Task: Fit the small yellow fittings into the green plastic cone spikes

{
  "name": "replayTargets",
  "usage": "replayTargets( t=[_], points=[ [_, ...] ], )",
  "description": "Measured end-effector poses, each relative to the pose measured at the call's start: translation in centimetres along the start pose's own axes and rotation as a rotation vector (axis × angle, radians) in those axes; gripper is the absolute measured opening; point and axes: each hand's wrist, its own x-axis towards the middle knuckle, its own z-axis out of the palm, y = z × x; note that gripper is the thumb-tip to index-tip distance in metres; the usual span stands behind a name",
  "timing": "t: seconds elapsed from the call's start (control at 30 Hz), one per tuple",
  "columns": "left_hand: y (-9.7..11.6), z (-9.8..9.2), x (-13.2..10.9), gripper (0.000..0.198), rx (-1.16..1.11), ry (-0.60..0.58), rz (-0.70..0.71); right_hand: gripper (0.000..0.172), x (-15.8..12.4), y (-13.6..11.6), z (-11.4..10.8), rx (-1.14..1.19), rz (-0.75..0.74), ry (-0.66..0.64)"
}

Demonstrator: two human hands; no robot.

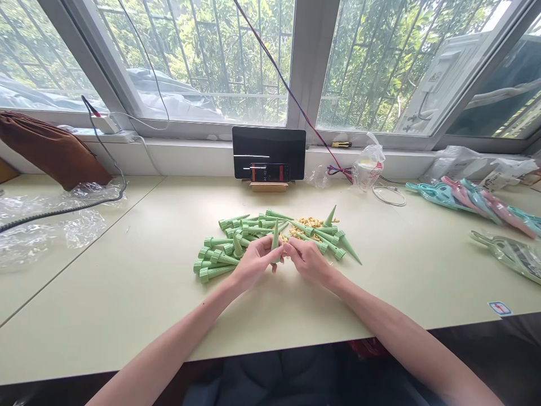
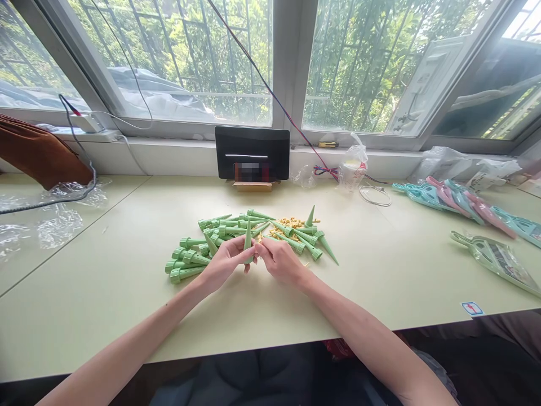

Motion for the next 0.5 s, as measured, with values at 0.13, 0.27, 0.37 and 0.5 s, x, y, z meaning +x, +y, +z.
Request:
replayTargets(
  t=[0.13, 0.27, 0.37, 0.5],
  points=[
    [-0.02, 0.05, 0.03, 0.03, 0.011, -0.003, -0.004, 0.044, -0.05, 0.26, 0.1, -0.021, 0.016, 0.013],
    [-0.15, 0.07, 0.06, 0.029, 0.019, -0.002, -0.004, 0.05, -0.04, 0.37, 0.11, -0.054, 0.019, 0.02],
    [-0.35, 0.02, 0.08, 0.027, 0.035, -0.008, 0.007, 0.053, -0.02, 0.41, 0.08, -0.076, 0.028, 0.021],
    [-0.58, -0.04, 0.1, 0.025, 0.085, -0.008, 0.032, 0.054, 0.02, 0.53, 0.09, -0.085, 0.036, 0.037]
  ],
)
